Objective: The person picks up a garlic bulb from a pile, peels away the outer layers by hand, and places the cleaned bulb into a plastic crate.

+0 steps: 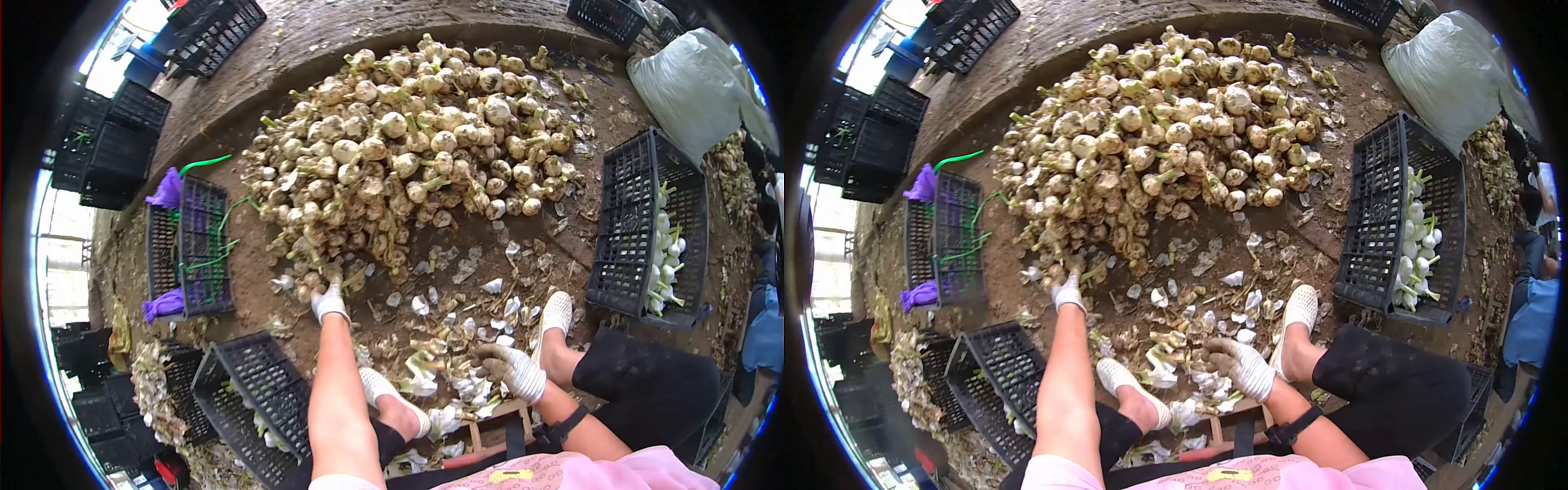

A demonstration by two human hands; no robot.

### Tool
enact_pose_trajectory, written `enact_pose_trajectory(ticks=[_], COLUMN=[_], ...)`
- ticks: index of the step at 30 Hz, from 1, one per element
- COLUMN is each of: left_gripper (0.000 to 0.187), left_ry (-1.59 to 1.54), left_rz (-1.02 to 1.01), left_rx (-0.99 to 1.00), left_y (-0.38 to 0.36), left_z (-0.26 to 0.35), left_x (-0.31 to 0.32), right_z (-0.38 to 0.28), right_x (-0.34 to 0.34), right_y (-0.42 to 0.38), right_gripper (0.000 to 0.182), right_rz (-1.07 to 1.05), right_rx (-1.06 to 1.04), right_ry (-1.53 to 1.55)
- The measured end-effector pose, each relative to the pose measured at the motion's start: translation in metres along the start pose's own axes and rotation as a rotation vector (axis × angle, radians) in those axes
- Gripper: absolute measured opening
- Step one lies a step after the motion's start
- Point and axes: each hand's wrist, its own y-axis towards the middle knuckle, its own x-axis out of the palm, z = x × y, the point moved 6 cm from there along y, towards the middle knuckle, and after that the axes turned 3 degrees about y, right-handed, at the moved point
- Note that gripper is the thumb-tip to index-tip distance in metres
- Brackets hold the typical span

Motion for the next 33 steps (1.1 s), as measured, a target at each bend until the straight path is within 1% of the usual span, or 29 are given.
enact_pose_trajectory(ticks=[1, 2, 3, 5, 7, 9, 11, 13, 14, 15, 17, 18, 19, 20, 21, 22, 23, 24, 25, 27, 28, 29, 31, 33], left_gripper=[0.069, 0.074, 0.073, 0.071, 0.066, 0.058, 0.057, 0.062, 0.067, 0.072, 0.078, 0.083, 0.076, 0.072, 0.067, 0.059, 0.061, 0.062, 0.064, 0.069, 0.072, 0.072, 0.071, 0.072], left_ry=[0.007, 0.179, 0.227, 0.234, 0.24, -0.149, -0.543, -0.582, -0.712, -0.839, -0.823, -0.83, -0.855, -0.727, -0.601, -0.528, -0.462, -0.507, -0.555, -0.559, -0.561, -0.23, -0.112, 0.001], left_rz=[-0.018, 0.058, 0.103, 0.172, 0.202, 0.094, -0.139, -0.488, -0.657, -0.827, -1.094, -1.169, -1.324, -1.316, -1.303, -1.324, -1.323, -1.324, -1.322, -1.138, -1.045, -0.804, -0.702, -0.843], left_rx=[0.065, -0.026, -0.07, -0.148, -0.216, -0.013, 0.028, 0.089, 0.078, 0.063, 0.144, 0.032, 0.006, 0.033, 0.064, 0.046, -0.022, -0.036, -0.051, 0.098, 0.166, 0.396, 0.602, 0.733], left_y=[0.009, 0.031, 0.046, 0.05, 0.038, 0.056, 0.025, -0.047, -0.098, -0.151, -0.227, -0.251, -0.276, -0.283, -0.287, -0.303, -0.315, -0.327, -0.338, -0.34, -0.34, -0.336, -0.358, -0.381], left_z=[0.006, -0.005, -0.017, -0.022, -0.011, -0.039, -0.029, -0.006, 0.019, 0.043, 0.07, 0.064, 0.068, 0.048, 0.029, 0.031, 0.03, 0.037, 0.043, 0.046, 0.047, 0.05, 0.066, 0.07], left_x=[0.011, 0.02, 0.028, 0.035, 0.031, 0.028, 0.022, 0.01, 0.011, 0.012, 0.011, 0.014, 0.015, 0.015, 0.015, 0.011, 0.008, 0.0, -0.008, -0.024, -0.032, -0.041, -0.059, -0.05], right_z=[-0.001, -0.002, 0.002, 0.01, 0.013, 0.006, 0.0, -0.006, 0.007, 0.016, 0.01, 0.002, -0.006, -0.015, -0.024, -0.027, -0.031, -0.032, -0.039, -0.05, -0.054, -0.054, -0.054, -0.059], right_x=[-0.005, -0.005, -0.009, -0.015, -0.018, -0.014, -0.011, -0.009, -0.014, -0.016, -0.01, -0.005, 0.0, 0.002, 0.004, 0.007, 0.009, 0.008, 0.008, 0.008, 0.01, 0.01, 0.009, 0.015], right_y=[0.001, 0.002, 0.006, 0.009, 0.01, 0.01, 0.011, 0.003, 0.008, 0.011, 0.006, 0.002, -0.001, -0.008, -0.014, -0.015, -0.017, -0.02, -0.029, -0.043, -0.048, -0.051, -0.055, -0.066], right_gripper=[0.033, 0.032, 0.031, 0.031, 0.031, 0.032, 0.035, 0.04, 0.035, 0.032, 0.03, 0.03, 0.03, 0.028, 0.028, 0.027, 0.027, 0.027, 0.026, 0.024, 0.023, 0.022, 0.022, 0.022], right_rz=[0.035, 0.058, 0.063, 0.075, 0.081, 0.063, 0.025, -0.013, -0.002, -0.04, 0.009, -0.018, -0.049, -0.054, -0.068, -0.09, -0.112, -0.142, -0.113, -0.053, -0.047, -0.05, -0.05, -0.089], right_rx=[0.017, 0.068, 0.075, 0.089, 0.095, 0.054, 0.024, -0.023, 0.01, 0.003, 0.004, 0.005, 0.005, -0.047, -0.051, -0.123, -0.194, -0.182, -0.221, -0.293, -0.344, -0.371, -0.426, -0.433], right_ry=[-0.03, 0.058, 0.034, -0.013, -0.016, -0.039, 0.022, 0.137, 0.292, 0.564, 0.661, 0.699, 0.736, 0.67, 0.638, 0.6, 0.559, 0.567, 0.474, 0.287, 0.256, 0.229, 0.17, 0.18])
